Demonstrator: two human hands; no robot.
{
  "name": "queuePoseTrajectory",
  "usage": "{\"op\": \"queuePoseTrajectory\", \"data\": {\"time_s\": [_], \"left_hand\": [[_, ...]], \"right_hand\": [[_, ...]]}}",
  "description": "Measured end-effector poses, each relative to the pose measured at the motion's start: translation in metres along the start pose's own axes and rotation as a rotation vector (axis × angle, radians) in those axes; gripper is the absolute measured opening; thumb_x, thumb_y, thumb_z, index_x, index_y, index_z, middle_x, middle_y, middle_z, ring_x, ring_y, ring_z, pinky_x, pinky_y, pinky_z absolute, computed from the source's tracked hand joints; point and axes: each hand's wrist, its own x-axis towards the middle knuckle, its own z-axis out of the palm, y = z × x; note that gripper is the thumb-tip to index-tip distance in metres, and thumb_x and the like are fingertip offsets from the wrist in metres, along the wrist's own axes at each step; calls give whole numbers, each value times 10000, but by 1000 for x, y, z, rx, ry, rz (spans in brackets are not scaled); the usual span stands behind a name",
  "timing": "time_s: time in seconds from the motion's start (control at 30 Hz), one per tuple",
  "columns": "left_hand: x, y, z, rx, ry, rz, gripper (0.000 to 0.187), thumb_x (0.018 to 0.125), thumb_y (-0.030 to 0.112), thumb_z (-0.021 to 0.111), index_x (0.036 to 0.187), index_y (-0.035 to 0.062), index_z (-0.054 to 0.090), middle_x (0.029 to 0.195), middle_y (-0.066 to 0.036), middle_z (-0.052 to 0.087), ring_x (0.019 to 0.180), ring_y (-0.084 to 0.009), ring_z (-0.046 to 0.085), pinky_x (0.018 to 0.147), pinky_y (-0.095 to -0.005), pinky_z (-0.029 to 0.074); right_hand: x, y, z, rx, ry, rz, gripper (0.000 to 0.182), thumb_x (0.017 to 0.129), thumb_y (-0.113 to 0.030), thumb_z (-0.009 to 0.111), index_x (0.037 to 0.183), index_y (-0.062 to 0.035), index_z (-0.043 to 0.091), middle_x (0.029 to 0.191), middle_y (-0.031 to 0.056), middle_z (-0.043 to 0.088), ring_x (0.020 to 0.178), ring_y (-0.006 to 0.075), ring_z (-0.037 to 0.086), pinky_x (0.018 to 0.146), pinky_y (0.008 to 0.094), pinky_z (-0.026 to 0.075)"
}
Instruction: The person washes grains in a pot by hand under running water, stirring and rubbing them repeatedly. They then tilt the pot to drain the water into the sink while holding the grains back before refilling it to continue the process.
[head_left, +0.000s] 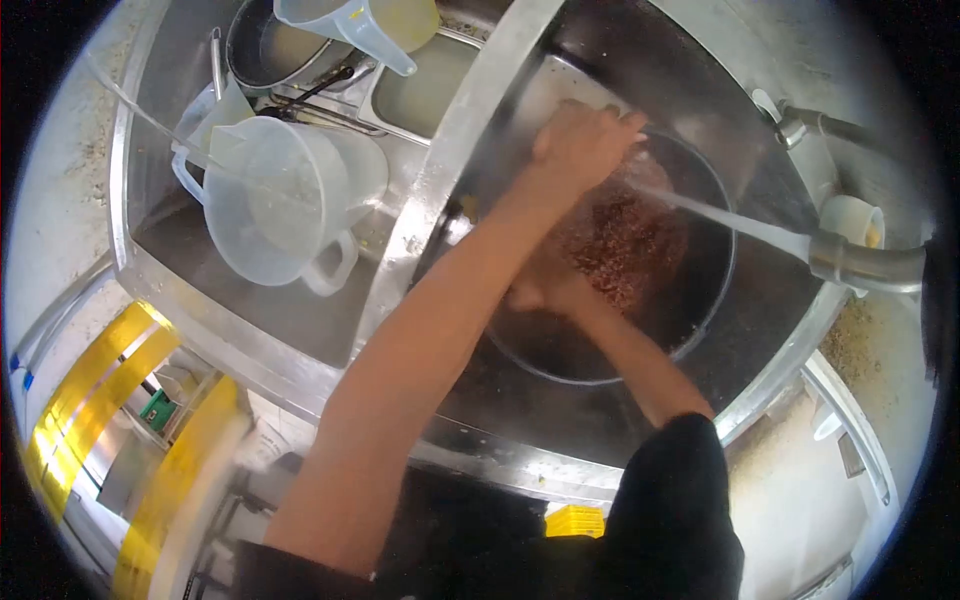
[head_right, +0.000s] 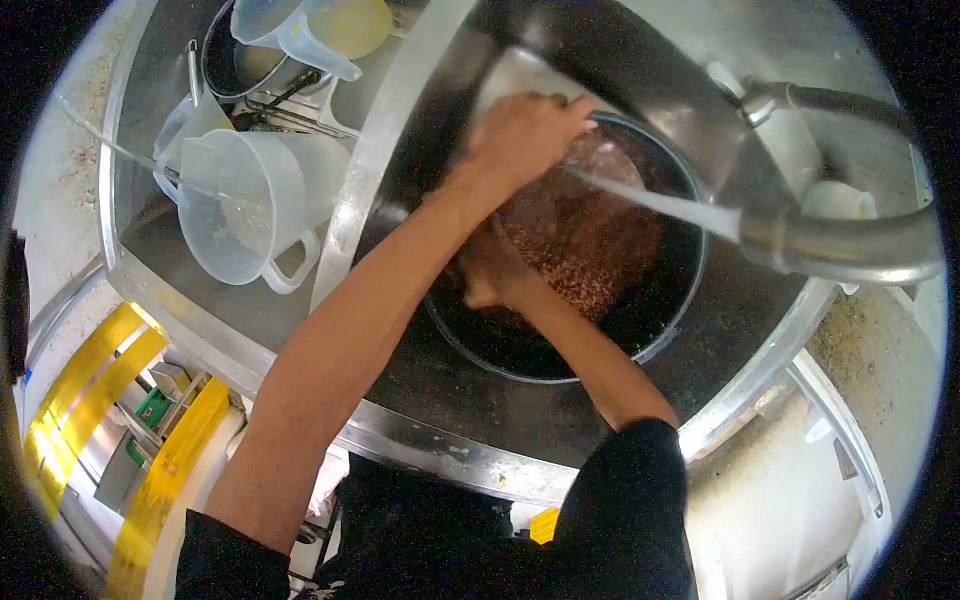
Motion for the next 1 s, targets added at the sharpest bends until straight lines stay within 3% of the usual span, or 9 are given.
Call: {"op": "queuePoseTrajectory", "data": {"time_s": [0.07, 0.13, 0.33, 0.4, 0.47, 0.53, 0.63, 0.77, 1.0], "left_hand": [[-1, -3, -3, 0, 9, 4, 257, 973, 342, 478, 1070, 122, 567, 815, -162, 665, 778, -345, 667, 689, -469, 530], [-1, 0, 1, -24, 34, 8, 261, 972, 342, 479, 1091, 123, 555, 839, -166, 667, 777, -346, 667, 692, -473, 529], [-2, 3, 3, 36, 13, 6, 255, 987, 324, 462, 1141, 128, 514, 1004, -158, 653, 879, -346, 661, 710, -476, 534], [-5, 7, 4, 97, 66, -33, 224, 989, 287, 456, 1120, 116, 518, 1047, -131, 648, 897, -334, 665, 708, -464, 544], [-9, 13, -2, 116, -47, -30, 282, 983, 261, 457, 1183, 75, 524, 1243, -143, 587, 1093, -320, 608, 861, -446, 521], [-9, -1, 8, 485, 290, 261, 415, 960, 236, 485, 1311, 15, 480, 1450, -152, 431, 1329, -303, 428, 1047, -438, 406], [-34, 19, 6, 418, 110, 237, 564, 941, 251, 517, 1412, -28, 385, 1559, -180, 234, 1440, -337, 225, 1169, -464, 211], [-95, 38, 46, 108, -167, -129, 748, 929, 365, 550, 1489, 3, 211, 1563, -241, 152, 1440, -404, 183, 1179, -501, 160], [-135, -5, 118, -343, -99, -914, 946, 815, 385, 698, 1522, 87, 144, 1519, -233, 272, 1389, -406, 295, 1136, -508, 271]], "right_hand": [[-61, -31, -35, -301, -416, -22, 648, 721, -380, 720, 1294, -111, 579, 1379, 173, 509, 1370, 353, 346, 1161, 573, 180], [-95, -9, -46, -242, -281, 150, 616, 763, -311, 706, 1332, -129, 555, 1411, 159, 476, 1386, 337, 325, 1162, 615, 127], [-64, 108, -12, 65, 630, 618, 579, 812, -186, 680, 1343, -39, 503, 1444, 292, 356, 1340, 465, 337, 1054, 665, 282], [-36, 108, 38, 16, 975, 478, 573, 802, -227, 692, 1320, -46, 525, 1428, 271, 386, 1345, 436, 342, 1051, 661, 291], [-51, 39, 3, -137, 364, 581, 624, 769, -304, 735, 1313, -72, 538, 1431, 244, 395, 1348, 421, 336, 1076, 652, 266], [-82, -8, -30, 26, 129, 496, 645, 763, -349, 743, 1324, -100, 544, 1453, 224, 373, 1354, 419, 322, 1106, 632, 226], [-128, -28, -11, 130, 411, 540, 710, 741, -354, 776, 1360, -128, 513, 1463, 229, 354, 1348, 444, 315, 1129, 615, 190], [-142, 2, 19, 488, 870, 1139, 1028, 686, -350, 838, 1497, -145, 240, 1444, 339, 298, 1342, 509, 302, 1113, 552, 285], [-123, 31, 2, 890, 713, 1398, 1025, 749, -390, 790, 1512, -66, 186, 1427, 263, 418, 1329, 416, 396, 1070, 508, 358]]}}
